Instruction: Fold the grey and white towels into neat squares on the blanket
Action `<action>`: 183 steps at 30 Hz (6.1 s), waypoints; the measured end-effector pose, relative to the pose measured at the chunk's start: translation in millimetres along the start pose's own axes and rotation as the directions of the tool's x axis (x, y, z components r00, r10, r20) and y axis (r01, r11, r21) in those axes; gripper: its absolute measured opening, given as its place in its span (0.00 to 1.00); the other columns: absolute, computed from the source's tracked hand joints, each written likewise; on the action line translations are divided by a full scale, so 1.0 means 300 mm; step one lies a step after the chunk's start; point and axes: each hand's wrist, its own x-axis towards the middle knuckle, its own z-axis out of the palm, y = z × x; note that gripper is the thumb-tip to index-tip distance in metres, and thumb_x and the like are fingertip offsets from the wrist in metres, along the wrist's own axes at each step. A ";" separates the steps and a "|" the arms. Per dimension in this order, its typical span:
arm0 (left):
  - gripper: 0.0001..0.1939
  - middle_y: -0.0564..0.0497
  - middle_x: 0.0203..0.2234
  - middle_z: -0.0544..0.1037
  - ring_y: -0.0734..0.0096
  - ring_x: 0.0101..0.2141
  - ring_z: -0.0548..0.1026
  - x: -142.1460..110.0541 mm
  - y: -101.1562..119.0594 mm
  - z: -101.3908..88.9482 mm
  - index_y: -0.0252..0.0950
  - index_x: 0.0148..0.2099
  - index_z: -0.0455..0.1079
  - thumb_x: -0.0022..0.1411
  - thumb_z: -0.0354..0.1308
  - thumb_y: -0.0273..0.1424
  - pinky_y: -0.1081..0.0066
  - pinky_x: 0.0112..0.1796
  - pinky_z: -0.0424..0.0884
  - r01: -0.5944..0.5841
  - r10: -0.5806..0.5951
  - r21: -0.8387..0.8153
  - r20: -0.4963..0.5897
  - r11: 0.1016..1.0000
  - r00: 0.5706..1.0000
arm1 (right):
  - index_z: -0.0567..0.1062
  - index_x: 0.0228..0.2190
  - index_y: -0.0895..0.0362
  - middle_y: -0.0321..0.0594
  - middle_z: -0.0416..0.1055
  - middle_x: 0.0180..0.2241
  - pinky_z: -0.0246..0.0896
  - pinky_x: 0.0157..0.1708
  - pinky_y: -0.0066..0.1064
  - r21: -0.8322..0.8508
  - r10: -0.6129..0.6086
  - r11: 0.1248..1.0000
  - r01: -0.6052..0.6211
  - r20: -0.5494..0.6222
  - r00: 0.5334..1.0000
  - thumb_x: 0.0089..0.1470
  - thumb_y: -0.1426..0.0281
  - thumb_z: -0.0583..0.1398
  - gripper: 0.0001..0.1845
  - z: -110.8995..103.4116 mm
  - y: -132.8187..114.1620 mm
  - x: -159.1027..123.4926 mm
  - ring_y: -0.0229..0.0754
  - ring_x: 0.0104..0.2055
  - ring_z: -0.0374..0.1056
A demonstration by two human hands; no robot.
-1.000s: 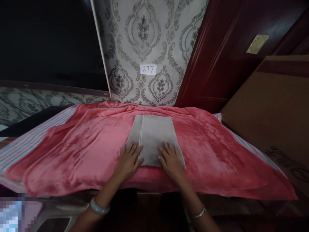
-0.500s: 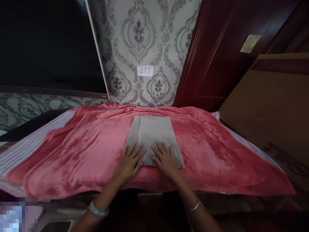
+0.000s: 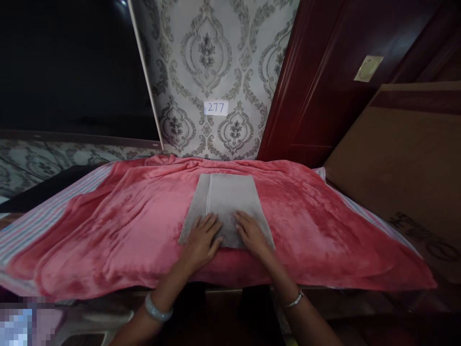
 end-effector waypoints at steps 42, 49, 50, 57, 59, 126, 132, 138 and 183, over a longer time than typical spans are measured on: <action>0.27 0.45 0.71 0.54 0.56 0.71 0.49 0.446 -0.089 0.079 0.43 0.69 0.59 0.73 0.42 0.41 0.42 0.67 0.44 -0.097 0.118 -0.076 0.367 0.992 0.923 | 0.63 0.65 0.53 0.46 0.56 0.68 0.39 0.69 0.54 -0.159 -0.118 0.980 0.122 0.034 0.992 0.69 0.61 0.52 0.27 0.027 -0.061 -0.021 0.51 0.72 0.45; 0.33 0.45 0.72 0.50 0.46 0.71 0.46 0.561 -0.121 0.128 0.47 0.72 0.53 0.69 0.47 0.48 0.39 0.66 0.42 -0.021 0.005 0.041 0.375 0.999 0.927 | 0.61 0.67 0.50 0.41 0.51 0.70 0.38 0.69 0.54 -0.120 -0.103 0.987 0.106 0.032 0.994 0.69 0.60 0.51 0.27 0.028 -0.060 -0.025 0.50 0.72 0.44; 0.34 0.44 0.72 0.49 0.46 0.71 0.46 0.574 -0.124 0.130 0.46 0.72 0.52 0.69 0.47 0.50 0.39 0.66 0.42 -0.016 -0.003 0.045 0.380 0.999 0.925 | 0.61 0.67 0.50 0.41 0.51 0.70 0.38 0.69 0.54 -0.117 -0.100 0.988 0.103 0.032 0.995 0.69 0.60 0.51 0.27 0.029 -0.059 -0.025 0.50 0.72 0.44; 0.37 0.44 0.73 0.45 0.48 0.71 0.43 0.644 -0.177 0.129 0.46 0.73 0.49 0.68 0.46 0.53 0.41 0.66 0.41 -0.025 0.010 0.028 0.438 0.999 0.899 | 0.61 0.67 0.48 0.39 0.50 0.70 0.38 0.70 0.53 -0.105 -0.105 0.989 0.107 0.017 0.994 0.69 0.61 0.51 0.27 0.031 -0.056 -0.032 0.48 0.73 0.43; 0.37 0.45 0.73 0.44 0.49 0.72 0.42 0.664 -0.194 0.129 0.46 0.74 0.48 0.68 0.45 0.53 0.42 0.66 0.40 -0.026 0.010 0.028 0.455 0.999 0.890 | 0.61 0.67 0.48 0.39 0.50 0.70 0.38 0.70 0.54 -0.106 -0.109 0.988 0.110 0.013 0.994 0.69 0.61 0.51 0.27 0.032 -0.055 -0.032 0.49 0.73 0.43; 0.28 0.48 0.72 0.52 0.57 0.71 0.47 0.338 -0.291 0.011 0.45 0.71 0.56 0.73 0.39 0.44 0.43 0.67 0.41 -0.023 0.055 -0.096 0.349 0.995 0.936 | 0.65 0.64 0.47 0.43 0.56 0.68 0.38 0.69 0.55 -0.033 -0.301 0.951 0.307 0.127 0.945 0.68 0.58 0.55 0.26 0.057 -0.209 0.077 0.51 0.71 0.45; 0.31 0.45 0.72 0.49 0.53 0.71 0.47 0.450 -0.360 0.035 0.43 0.73 0.51 0.72 0.42 0.45 0.43 0.67 0.44 0.045 -0.060 0.049 0.365 0.998 0.929 | 0.62 0.65 0.45 0.39 0.52 0.70 0.36 0.69 0.54 -0.023 -0.275 0.959 0.283 0.160 0.948 0.69 0.57 0.52 0.26 0.039 -0.208 0.080 0.49 0.72 0.42; 0.33 0.46 0.73 0.47 0.53 0.71 0.47 0.544 -0.414 0.062 0.44 0.74 0.49 0.72 0.38 0.48 0.43 0.66 0.43 0.082 -0.108 0.083 0.382 0.993 0.918 | 0.62 0.65 0.46 0.40 0.50 0.71 0.36 0.69 0.54 -0.005 -0.281 0.958 0.286 0.161 0.946 0.69 0.56 0.51 0.27 0.044 -0.204 0.081 0.50 0.73 0.41; 0.35 0.42 0.73 0.42 0.50 0.72 0.41 0.692 -0.504 0.117 0.42 0.74 0.46 0.71 0.36 0.50 0.41 0.66 0.43 0.228 -0.259 0.129 0.339 0.965 0.904 | 0.62 0.65 0.44 0.38 0.51 0.71 0.35 0.70 0.53 0.030 -0.272 0.962 0.270 0.160 0.949 0.69 0.56 0.52 0.26 0.038 -0.200 0.084 0.48 0.73 0.40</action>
